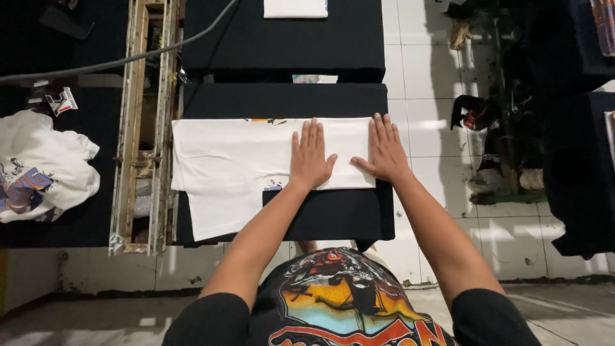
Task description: The person folds a white t-shirt on a black table, smoothing it out and folding it into a neat square. They then pick up another white t-shirt from a pile, unfold it, and lay it flat on the table to begin folding it as well.
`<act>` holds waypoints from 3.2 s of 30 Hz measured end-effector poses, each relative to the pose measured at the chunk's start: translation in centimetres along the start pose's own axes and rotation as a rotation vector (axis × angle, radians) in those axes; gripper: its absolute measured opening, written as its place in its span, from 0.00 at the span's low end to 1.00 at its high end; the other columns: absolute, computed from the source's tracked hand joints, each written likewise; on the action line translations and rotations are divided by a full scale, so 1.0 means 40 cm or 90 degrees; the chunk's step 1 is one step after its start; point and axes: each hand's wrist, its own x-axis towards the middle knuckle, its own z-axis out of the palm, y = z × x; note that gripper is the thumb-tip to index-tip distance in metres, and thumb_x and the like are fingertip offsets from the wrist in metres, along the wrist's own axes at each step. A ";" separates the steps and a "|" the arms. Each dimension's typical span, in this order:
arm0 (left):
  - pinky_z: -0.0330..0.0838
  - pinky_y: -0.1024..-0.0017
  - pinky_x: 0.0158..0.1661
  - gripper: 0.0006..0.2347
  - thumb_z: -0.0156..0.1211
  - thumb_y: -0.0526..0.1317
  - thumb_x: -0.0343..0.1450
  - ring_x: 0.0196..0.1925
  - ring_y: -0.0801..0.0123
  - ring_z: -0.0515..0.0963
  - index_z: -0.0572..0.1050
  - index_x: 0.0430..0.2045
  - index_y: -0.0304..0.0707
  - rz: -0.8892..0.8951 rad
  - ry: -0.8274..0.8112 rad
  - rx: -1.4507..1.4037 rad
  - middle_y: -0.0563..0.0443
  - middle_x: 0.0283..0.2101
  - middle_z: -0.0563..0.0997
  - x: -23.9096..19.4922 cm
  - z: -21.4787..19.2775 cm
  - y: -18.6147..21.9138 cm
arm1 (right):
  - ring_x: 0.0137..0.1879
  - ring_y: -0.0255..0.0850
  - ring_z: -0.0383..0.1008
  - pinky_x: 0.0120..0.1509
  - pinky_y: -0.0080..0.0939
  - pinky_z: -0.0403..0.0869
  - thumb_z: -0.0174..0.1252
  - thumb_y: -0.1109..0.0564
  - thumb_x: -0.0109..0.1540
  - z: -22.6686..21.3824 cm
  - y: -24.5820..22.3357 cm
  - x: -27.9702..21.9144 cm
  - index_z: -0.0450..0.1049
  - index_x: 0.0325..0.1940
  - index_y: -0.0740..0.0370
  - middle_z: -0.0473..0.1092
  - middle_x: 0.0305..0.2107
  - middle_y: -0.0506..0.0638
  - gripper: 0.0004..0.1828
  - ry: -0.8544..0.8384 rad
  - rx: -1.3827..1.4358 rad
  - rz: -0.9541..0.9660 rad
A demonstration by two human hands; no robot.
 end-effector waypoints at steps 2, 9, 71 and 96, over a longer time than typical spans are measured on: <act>0.31 0.41 0.73 0.35 0.40 0.57 0.75 0.80 0.44 0.39 0.47 0.74 0.29 0.002 0.015 -0.018 0.32 0.78 0.44 -0.025 0.005 -0.005 | 0.84 0.59 0.32 0.84 0.57 0.34 0.37 0.17 0.61 -0.010 -0.030 -0.019 0.45 0.80 0.69 0.39 0.78 0.65 0.62 0.024 -0.013 -0.029; 0.29 0.38 0.72 0.33 0.36 0.55 0.78 0.80 0.44 0.37 0.45 0.75 0.31 0.081 0.013 0.036 0.36 0.79 0.40 -0.091 0.044 -0.005 | 0.83 0.60 0.34 0.84 0.58 0.34 0.34 0.26 0.67 0.046 -0.135 -0.085 0.45 0.80 0.68 0.40 0.78 0.66 0.52 0.063 0.005 -0.143; 0.69 0.59 0.44 0.24 0.59 0.66 0.63 0.48 0.56 0.75 0.78 0.42 0.51 0.059 0.281 0.002 0.53 0.46 0.75 -0.574 -0.052 -0.520 | 0.51 0.52 0.71 0.50 0.51 0.68 0.53 0.50 0.63 0.107 -0.673 -0.029 0.73 0.41 0.55 0.70 0.39 0.51 0.09 0.187 0.185 -0.631; 0.68 0.63 0.35 0.05 0.56 0.44 0.65 0.30 0.58 0.76 0.75 0.29 0.48 0.163 0.154 -0.072 0.55 0.25 0.71 -0.562 -0.056 -0.639 | 0.46 0.50 0.78 0.48 0.46 0.77 0.60 0.66 0.59 0.033 -0.735 -0.090 0.75 0.32 0.53 0.75 0.42 0.48 0.08 0.101 0.385 -0.355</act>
